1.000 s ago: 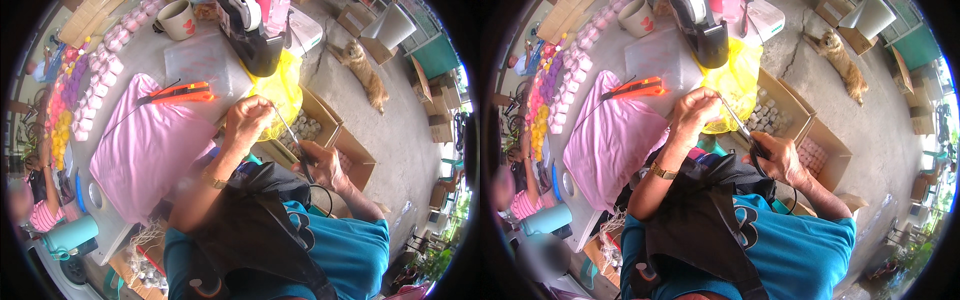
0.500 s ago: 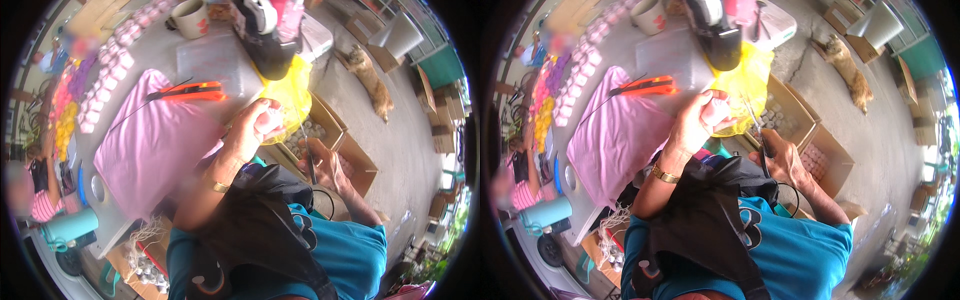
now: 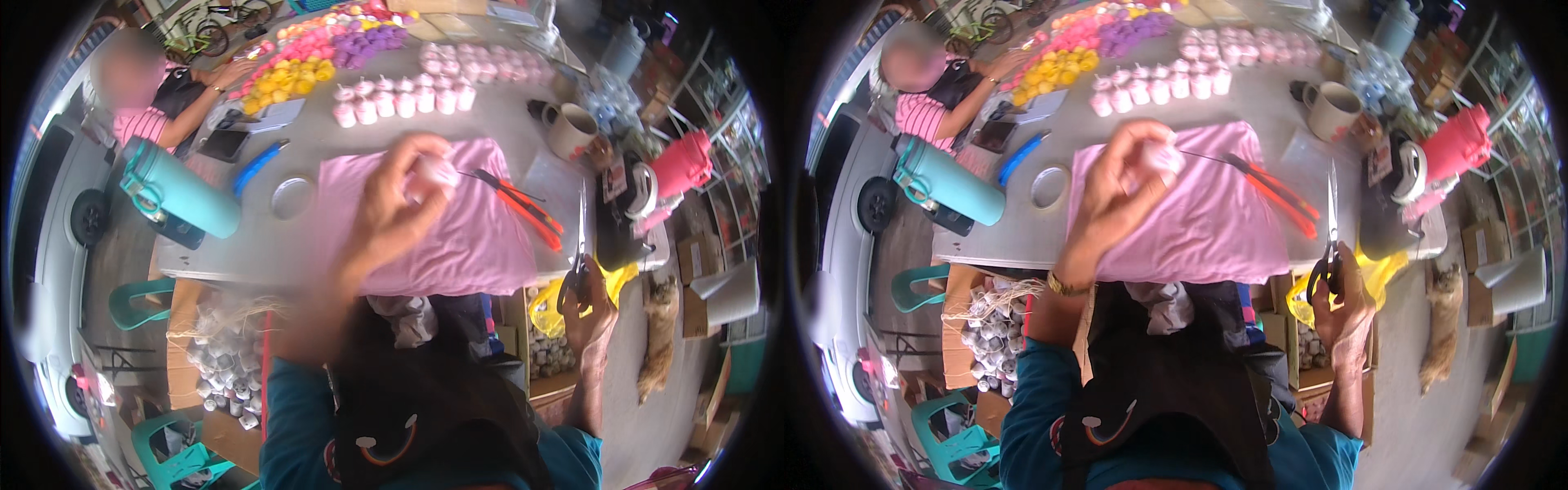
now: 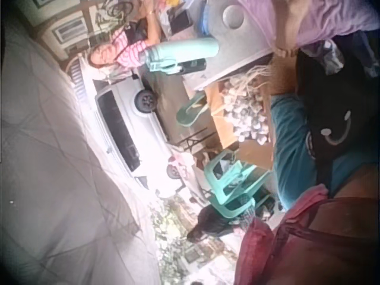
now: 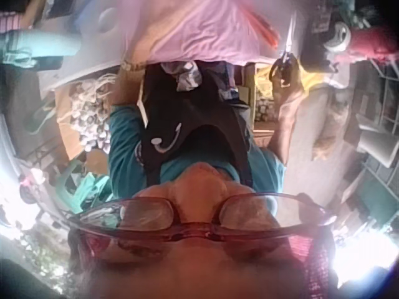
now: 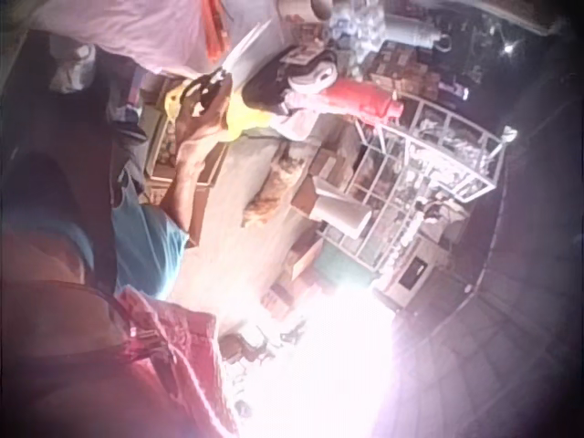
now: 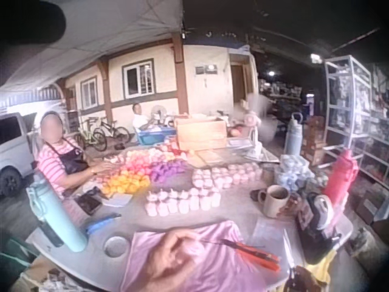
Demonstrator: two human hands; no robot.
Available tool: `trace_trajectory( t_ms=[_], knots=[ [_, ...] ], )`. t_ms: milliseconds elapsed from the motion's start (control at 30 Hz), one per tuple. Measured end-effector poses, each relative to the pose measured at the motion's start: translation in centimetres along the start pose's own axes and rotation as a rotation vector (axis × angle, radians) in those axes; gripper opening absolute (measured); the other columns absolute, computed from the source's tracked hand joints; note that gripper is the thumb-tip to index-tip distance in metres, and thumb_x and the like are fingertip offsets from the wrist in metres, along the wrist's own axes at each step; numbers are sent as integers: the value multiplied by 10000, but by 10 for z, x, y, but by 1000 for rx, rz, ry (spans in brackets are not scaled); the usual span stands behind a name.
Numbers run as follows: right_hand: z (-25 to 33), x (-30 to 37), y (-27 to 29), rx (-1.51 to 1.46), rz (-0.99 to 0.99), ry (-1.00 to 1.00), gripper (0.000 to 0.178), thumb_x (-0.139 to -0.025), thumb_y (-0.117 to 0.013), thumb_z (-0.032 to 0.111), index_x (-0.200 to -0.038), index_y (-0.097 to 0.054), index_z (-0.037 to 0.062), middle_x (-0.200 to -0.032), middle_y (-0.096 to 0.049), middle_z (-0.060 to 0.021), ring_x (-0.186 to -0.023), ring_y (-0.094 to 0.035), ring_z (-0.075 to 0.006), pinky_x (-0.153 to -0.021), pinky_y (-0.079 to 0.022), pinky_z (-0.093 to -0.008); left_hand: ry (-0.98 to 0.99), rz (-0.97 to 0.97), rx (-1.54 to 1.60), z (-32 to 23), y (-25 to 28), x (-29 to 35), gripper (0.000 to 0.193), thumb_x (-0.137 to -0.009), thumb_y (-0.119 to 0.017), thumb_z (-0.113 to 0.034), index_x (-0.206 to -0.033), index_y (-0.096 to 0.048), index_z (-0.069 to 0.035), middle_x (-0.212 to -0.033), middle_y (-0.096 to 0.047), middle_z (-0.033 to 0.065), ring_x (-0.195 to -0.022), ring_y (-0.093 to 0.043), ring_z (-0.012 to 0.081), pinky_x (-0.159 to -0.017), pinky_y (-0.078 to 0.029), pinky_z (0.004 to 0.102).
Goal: The person inserts wicks into small white candle containers, trims the wicks with scissors, and places the finished candles on the table. They repeat this process for multiple containers.
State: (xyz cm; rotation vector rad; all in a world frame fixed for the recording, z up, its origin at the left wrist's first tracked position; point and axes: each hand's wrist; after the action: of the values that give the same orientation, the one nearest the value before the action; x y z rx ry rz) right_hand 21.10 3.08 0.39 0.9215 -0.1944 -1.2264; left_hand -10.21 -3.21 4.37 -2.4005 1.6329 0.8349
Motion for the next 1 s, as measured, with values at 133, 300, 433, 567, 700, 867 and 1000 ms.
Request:
trace_trajectory(
  t_ms=[133,300,433,567,700,867,1000],
  knots=[
    [13,-32,-16,44,-5,114,488,-802,-574,6,-1284,-502,11,-937,-653,-170,-757,-670,-259,-699,-541,-352,-52,-189,-535,46,67,-32,396,-786,-658,-33,-1159,-534,-79,-1055,-577,96,-994,-583,197,-831,-473,304],
    [21,-48,-21,28,10,193,496,-760,-580,-52,-1251,-524,-3,-978,-651,-199,-810,-682,-294,-713,-554,-355,80,-213,-684,98,108,-67,375,-775,-655,-66,-1139,-576,-117,-1005,-587,127,-935,-589,261,-827,-476,351],
    [20,-50,-18,80,-4,238,469,-764,-567,-46,-1231,-539,-20,-967,-655,-210,-820,-679,-300,-709,-556,-355,39,-399,-725,121,139,-104,301,-779,-639,-66,-1077,-610,-100,-953,-594,134,-913,-588,269,-815,-474,357],
    [17,-52,-18,67,0,124,479,-770,-561,-27,-1248,-540,-3,-940,-664,-191,-814,-679,-270,-704,-555,-352,18,-515,-934,148,167,-119,171,-768,-660,-75,-938,-642,-69,-921,-610,157,-889,-606,292,-800,-483,378],
    [18,-59,-21,62,-6,133,491,-773,-559,8,-1263,-543,21,-930,-664,-184,-770,-667,-256,-690,-544,-353,234,-381,-712,181,172,-120,254,-775,-702,-114,-1024,-656,-90,-959,-636,112,-882,-626,208,-811,-487,305],
    [28,-63,-24,80,1,191,478,-779,-571,12,-1256,-550,28,-931,-663,-178,-756,-666,-259,-692,-543,-353,300,-517,-287,197,173,-105,354,-787,-698,-105,-1133,-624,-114,-1010,-623,57,-900,-606,147,-781,-489,276],
    [45,-64,-33,75,55,270,471,-780,-591,6,-1249,-554,27,-946,-660,-182,-773,-673,-265,-712,-550,-352,292,-522,-505,193,180,-94,363,-781,-705,-111,-1132,-615,-95,-1041,-616,76,-905,-613,153,-785,-496,294]
  ],
)
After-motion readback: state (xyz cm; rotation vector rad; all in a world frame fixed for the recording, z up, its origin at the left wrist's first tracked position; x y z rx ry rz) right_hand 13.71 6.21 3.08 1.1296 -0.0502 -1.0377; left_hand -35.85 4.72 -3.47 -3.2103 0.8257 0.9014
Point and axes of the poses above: each hand's wrist, its own x-axis away from the middle knuckle, its own y-axis out of the back of the hand, z = x × y
